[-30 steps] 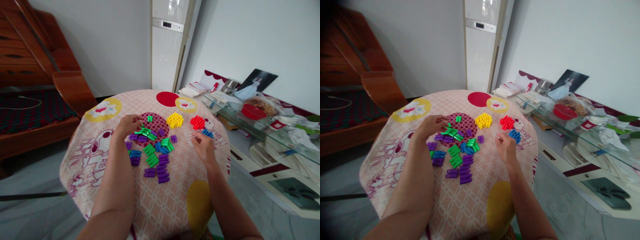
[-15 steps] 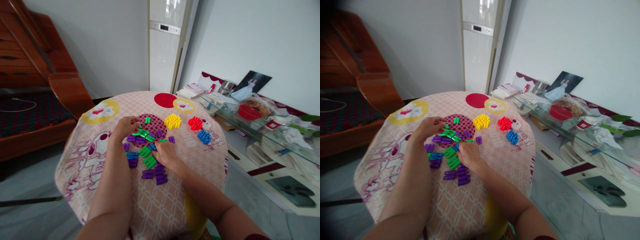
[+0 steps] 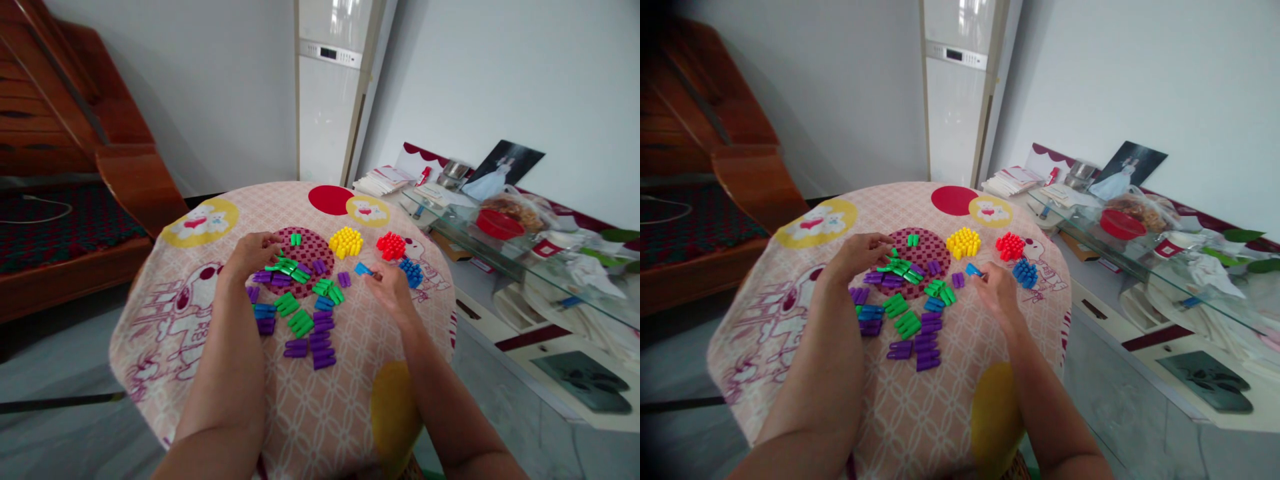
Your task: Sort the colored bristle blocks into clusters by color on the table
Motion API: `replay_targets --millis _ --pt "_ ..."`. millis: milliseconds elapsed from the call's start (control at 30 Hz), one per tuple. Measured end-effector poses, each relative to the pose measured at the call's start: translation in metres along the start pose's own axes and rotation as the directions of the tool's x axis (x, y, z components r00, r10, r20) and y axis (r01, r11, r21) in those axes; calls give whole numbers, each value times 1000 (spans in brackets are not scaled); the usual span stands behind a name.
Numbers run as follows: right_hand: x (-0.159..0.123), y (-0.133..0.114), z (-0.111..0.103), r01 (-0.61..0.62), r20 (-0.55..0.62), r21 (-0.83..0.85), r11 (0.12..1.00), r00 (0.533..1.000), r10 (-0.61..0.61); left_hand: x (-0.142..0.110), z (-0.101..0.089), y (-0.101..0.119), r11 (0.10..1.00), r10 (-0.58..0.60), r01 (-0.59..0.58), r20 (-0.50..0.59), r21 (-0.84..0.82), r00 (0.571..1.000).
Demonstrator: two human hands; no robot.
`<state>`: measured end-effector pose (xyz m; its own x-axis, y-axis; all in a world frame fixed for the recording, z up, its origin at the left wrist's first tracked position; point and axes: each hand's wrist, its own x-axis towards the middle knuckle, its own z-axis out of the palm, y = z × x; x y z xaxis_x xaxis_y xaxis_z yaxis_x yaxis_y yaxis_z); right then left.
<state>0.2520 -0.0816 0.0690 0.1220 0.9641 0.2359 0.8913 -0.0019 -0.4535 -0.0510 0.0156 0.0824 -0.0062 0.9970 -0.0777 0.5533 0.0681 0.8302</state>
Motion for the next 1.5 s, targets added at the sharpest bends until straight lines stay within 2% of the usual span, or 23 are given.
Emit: replay_targets --millis 133,267,567,833,967,1033,1100,1200,1267,1333,1400,1500 --pt "6 37 -21 -177 -42 -247 953 984 172 -2 0 3 1000 8 -8 0 5 1000" --pt "7 54 -29 -239 -33 -414 878 968 248 -1 1 3 1000 12 -12 6 6 1000" --pt "14 50 -25 -264 9 -494 829 951 308 1 2 1 1000 1 -2 15 19 1000" --pt "23 47 -27 -298 -27 -498 814 944 329 2 3 -1 1000 15 -15 18 2 1000" --pt "23 41 -29 -309 -93 -485 818 948 303 1 2 -1 1000 17 -17 14 8 1000" --pt "17 34 -27 -282 -121 -459 842 959 256 -1 2 1 1000 16 -16 9 15 1000" --pt "10 22 -22 -196 -86 -417 888 981 176 -1 2 2 1000 19 -19 4 22 1000" --pt "-6 -3 -8 44 108 -295 954 994 -12 -1 3 2 999 28 -28 7 18 1000" --pt "-17 -20 4 211 263 -186 960 952 -158 1 3 0 999 36 -37 11 8 999" --pt "-26 -35 17 308 365 -117 944 897 -248 2 2 -2 999 36 -36 8 -4 999" --pt "-33 -46 29 339 405 -119 933 875 -266 4 2 -4 999 30 -30 2 -13 1000" --pt "-40 -55 41 323 411 -156 933 881 -236 5 2 -5 1000 19 -19 -1 -16 1000"
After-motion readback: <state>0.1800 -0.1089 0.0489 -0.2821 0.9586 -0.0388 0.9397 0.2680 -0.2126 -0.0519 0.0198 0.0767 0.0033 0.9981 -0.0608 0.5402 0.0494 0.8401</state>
